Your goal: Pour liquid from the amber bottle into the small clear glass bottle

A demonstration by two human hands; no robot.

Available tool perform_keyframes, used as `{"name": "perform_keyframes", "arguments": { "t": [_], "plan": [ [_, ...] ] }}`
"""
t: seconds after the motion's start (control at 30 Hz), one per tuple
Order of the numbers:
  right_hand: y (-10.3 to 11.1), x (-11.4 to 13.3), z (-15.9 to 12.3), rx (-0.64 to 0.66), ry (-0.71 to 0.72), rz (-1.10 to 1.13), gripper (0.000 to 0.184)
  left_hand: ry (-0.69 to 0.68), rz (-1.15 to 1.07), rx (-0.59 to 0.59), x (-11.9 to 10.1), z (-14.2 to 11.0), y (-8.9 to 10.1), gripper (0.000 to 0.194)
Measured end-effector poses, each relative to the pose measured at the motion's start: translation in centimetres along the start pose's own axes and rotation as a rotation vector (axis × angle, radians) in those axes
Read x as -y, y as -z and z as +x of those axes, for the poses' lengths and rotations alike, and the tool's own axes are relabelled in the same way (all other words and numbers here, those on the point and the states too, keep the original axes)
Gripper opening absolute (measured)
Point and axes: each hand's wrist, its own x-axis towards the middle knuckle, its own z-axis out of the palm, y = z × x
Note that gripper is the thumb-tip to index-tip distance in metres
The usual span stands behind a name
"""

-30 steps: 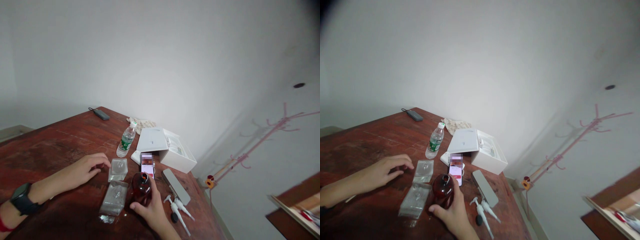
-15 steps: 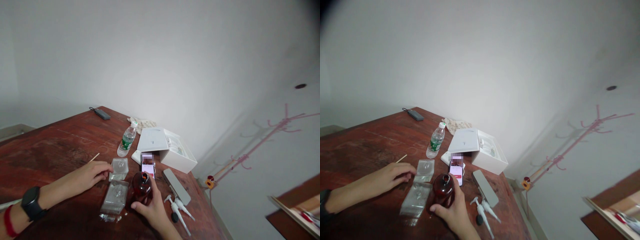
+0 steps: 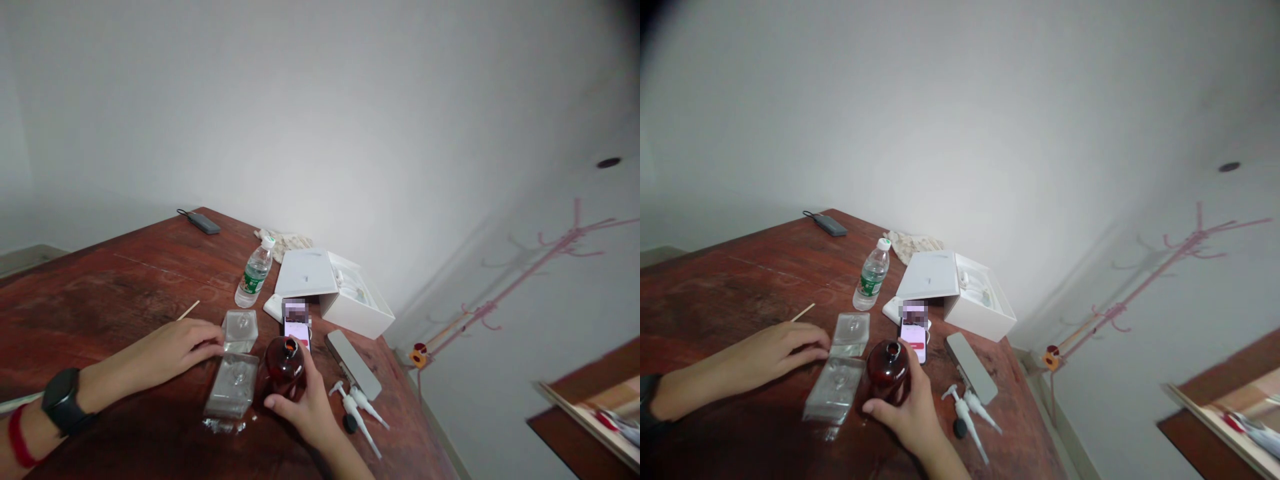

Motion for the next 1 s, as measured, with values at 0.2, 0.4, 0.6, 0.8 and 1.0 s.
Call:
{"name": "perform_keyframes", "arguments": {
  "t": [0.2,0.4,0.6,0.8,1.0],
  "plan": [
    [0.2,0.2,-0.1,-0.004,0.013,-0.041,0.111,0.039,-0.012,0.054,-0.8,0.0,0.2,0.047],
    [-0.2,0.7,0.0,0.0,-0.003,0.004,0.112,0.059,0.02,0.078,-1.1,0.0,0.3,0.046],
    [-0.2,0.6,-0.1,-0.003,0.012,0.002,0.112,0.026,0.022,0.114,-1.2,0.0,0.1,0.044],
    [-0.1,0.6,-0.2,-0.005,-0.002,-0.064,0.119,0.027,0.025,0.099,-1.1,-0.1,-0.1,0.041],
    [0.0,0.4,-0.4,-0.022,0.02,-0.125,0.118,0.041,0.033,0.093,-1.2,-0.2,0.2,0.04]
  ]
}}
